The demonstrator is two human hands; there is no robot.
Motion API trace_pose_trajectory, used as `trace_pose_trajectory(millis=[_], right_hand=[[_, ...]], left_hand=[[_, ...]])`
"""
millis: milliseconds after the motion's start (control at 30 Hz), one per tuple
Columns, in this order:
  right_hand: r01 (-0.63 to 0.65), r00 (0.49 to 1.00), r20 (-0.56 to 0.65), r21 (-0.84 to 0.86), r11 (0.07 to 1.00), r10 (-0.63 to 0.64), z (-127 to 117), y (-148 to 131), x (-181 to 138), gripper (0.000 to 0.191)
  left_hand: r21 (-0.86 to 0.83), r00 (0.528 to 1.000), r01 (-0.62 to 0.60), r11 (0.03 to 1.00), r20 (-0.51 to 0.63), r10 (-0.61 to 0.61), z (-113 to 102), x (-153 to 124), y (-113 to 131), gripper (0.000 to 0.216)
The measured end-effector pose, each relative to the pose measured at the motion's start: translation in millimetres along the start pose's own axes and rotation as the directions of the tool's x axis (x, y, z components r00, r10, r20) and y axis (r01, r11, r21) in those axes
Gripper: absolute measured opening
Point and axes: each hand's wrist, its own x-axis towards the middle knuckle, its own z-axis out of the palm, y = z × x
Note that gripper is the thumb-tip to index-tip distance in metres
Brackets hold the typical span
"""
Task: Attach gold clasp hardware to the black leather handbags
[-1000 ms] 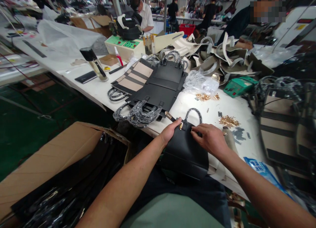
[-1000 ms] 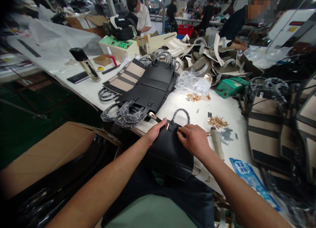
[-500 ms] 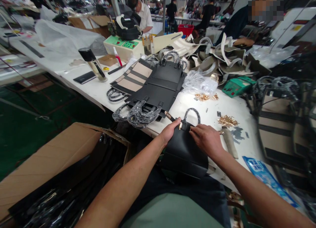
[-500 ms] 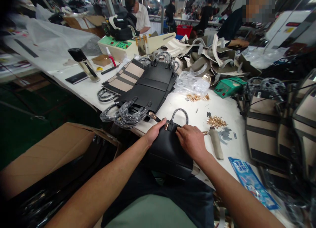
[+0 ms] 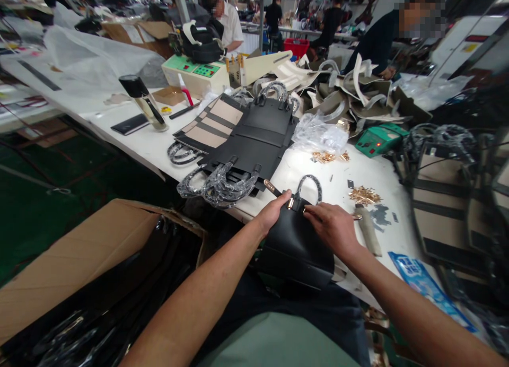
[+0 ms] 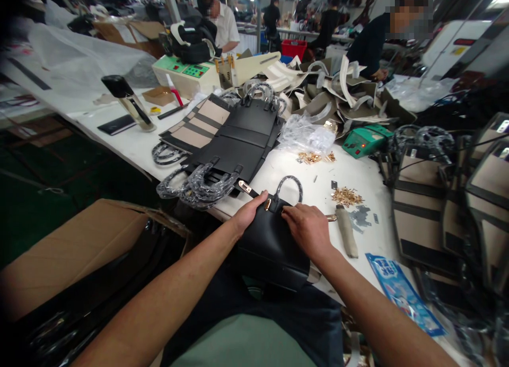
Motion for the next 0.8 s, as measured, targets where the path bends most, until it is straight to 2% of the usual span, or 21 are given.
trace_pose_trajectory(millis=[67,200,267,400,500,667,800], right_hand=[[-0.028,0.999,-0.019,0.095,0.995,0.03,1,2,-2,0.019],[-0.037,0.999,0.016,0.319,0.947,0.034,-3,8,-1,0.017],[-0.029,0.999,0.039,0.328,0.944,0.018,-4,9,1,0.017],[0.012,0.996,0.081,0.204,0.979,-0.029,-1,8,7,0.016],[0.003,0.998,0.068,0.187,0.982,-0.015,3,6,8,0.015],[-0.055,0.998,0.039,0.342,0.938,0.044,-2,8,3,0.017],[-0.057,0.985,-0.121,0.439,0.897,0.122,-15,8,-7,0.031]], left_hand=[[0.007,1.0,-0.009,1.0,-0.017,0.009,1,-2,0,0.057],[-0.004,1.0,-0.022,1.0,-0.008,0.022,2,-5,-1,0.058],[-0.016,1.0,-0.011,1.0,0.006,0.011,2,-5,-1,0.058],[-0.029,0.999,0.03,0.999,0.026,-0.029,0,-4,2,0.057],[-0.012,0.998,0.057,0.998,0.013,-0.057,0,-4,5,0.057],[0.027,0.998,0.005,1.0,-0.058,-0.004,4,-8,6,0.057],[0.025,0.998,-0.044,0.999,0.056,0.043,7,-18,1,0.06]])
